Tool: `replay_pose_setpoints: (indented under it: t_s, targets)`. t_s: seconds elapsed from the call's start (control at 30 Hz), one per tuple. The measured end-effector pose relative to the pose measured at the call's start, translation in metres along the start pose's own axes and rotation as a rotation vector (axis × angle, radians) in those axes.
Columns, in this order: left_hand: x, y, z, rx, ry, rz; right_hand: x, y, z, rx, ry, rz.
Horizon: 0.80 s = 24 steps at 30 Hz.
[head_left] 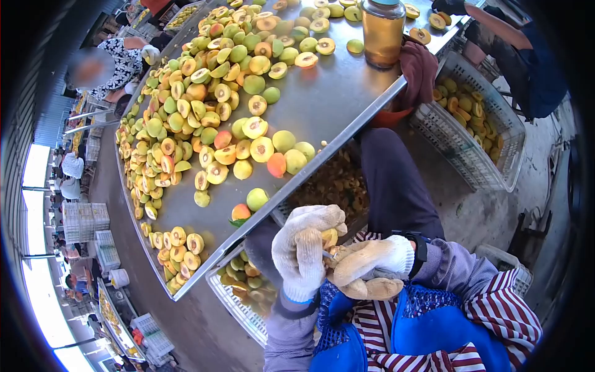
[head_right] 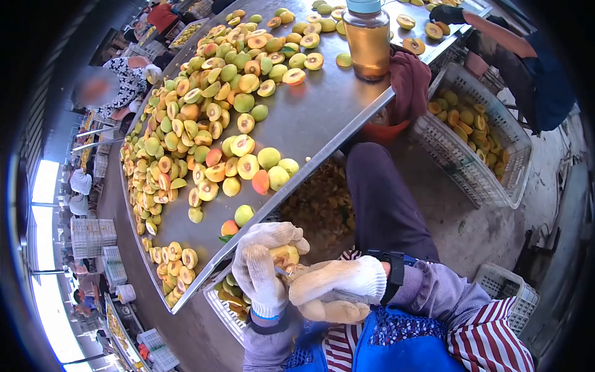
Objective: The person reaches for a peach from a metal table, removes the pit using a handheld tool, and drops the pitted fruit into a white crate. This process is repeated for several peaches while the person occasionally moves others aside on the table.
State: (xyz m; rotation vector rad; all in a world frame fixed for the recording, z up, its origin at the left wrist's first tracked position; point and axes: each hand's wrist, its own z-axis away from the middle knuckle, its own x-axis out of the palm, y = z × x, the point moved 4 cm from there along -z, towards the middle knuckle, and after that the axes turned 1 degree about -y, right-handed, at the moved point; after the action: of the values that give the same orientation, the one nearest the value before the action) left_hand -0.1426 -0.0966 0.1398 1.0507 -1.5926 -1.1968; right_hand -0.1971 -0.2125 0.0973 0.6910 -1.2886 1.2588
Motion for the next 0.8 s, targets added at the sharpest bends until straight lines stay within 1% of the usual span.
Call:
replay_pose_setpoints:
  t_s: [0.03,0.07,0.17,0.2,0.27,0.3,0.33,0.37,0.4,0.43,0.5,0.53,0.6,0.63,0.67,0.7,0.77,0.8]
  targets:
    - [0.001,-0.002,0.001,0.082,0.002,0.016,-0.001,0.002,-0.001,-0.005,-0.012,-0.001]
    - [0.001,-0.005,0.002,0.059,-0.009,0.074,-0.002,0.003,-0.001,-0.025,-0.002,-0.013]
    - [0.002,-0.006,0.0,-0.145,-0.026,0.344,0.006,0.0,0.0,-0.051,0.056,-0.024]
    - [0.002,-0.005,-0.001,-0.158,-0.036,0.35,0.007,0.002,0.0,-0.042,0.058,-0.031]
    - [0.004,-0.006,-0.001,-0.176,0.033,0.38,-0.001,0.009,-0.002,0.014,-0.033,-0.065]
    - [0.005,-0.007,0.0,-0.184,0.071,0.397,0.002,0.006,-0.002,0.008,-0.049,-0.043]
    - [0.003,-0.021,-0.001,-0.253,0.05,0.811,0.007,0.001,-0.001,0.002,-0.065,-0.021]
    - [0.002,-0.034,-0.002,-0.318,0.026,1.225,0.006,0.002,-0.004,0.005,-0.135,-0.005]
    - [0.003,-0.037,0.004,-0.443,0.241,1.07,0.005,0.003,-0.007,0.007,-0.205,0.012]
    - [0.002,-0.041,0.008,-0.512,0.352,0.932,0.008,0.002,-0.01,0.008,-0.275,0.029]
    - [-0.02,-0.029,0.015,-0.368,0.402,0.422,0.012,-0.005,-0.011,0.065,-0.239,0.056]
    - [-0.043,-0.029,0.023,-0.195,0.415,0.197,0.007,-0.005,-0.012,-0.045,-0.203,0.049]
    - [-0.094,-0.016,0.046,-0.24,0.645,-0.211,-0.004,-0.013,-0.011,-0.039,-0.105,0.115]
    - [-0.124,-0.008,0.055,-0.317,0.588,-0.729,-0.009,-0.017,-0.012,-0.036,-0.059,0.146]
    - [-0.144,-0.007,0.059,-0.159,0.431,-1.355,-0.011,-0.017,-0.012,0.002,0.03,0.106]
    - [-0.154,-0.005,0.061,-0.173,0.335,-1.723,-0.01,-0.016,-0.016,0.049,0.054,0.133]
    - [-0.174,-0.018,0.055,-0.25,0.467,-1.345,-0.008,-0.018,-0.027,0.137,0.105,0.201]
    - [-0.179,-0.029,0.043,-0.272,0.45,-1.225,-0.006,-0.017,-0.033,0.18,0.129,0.243]
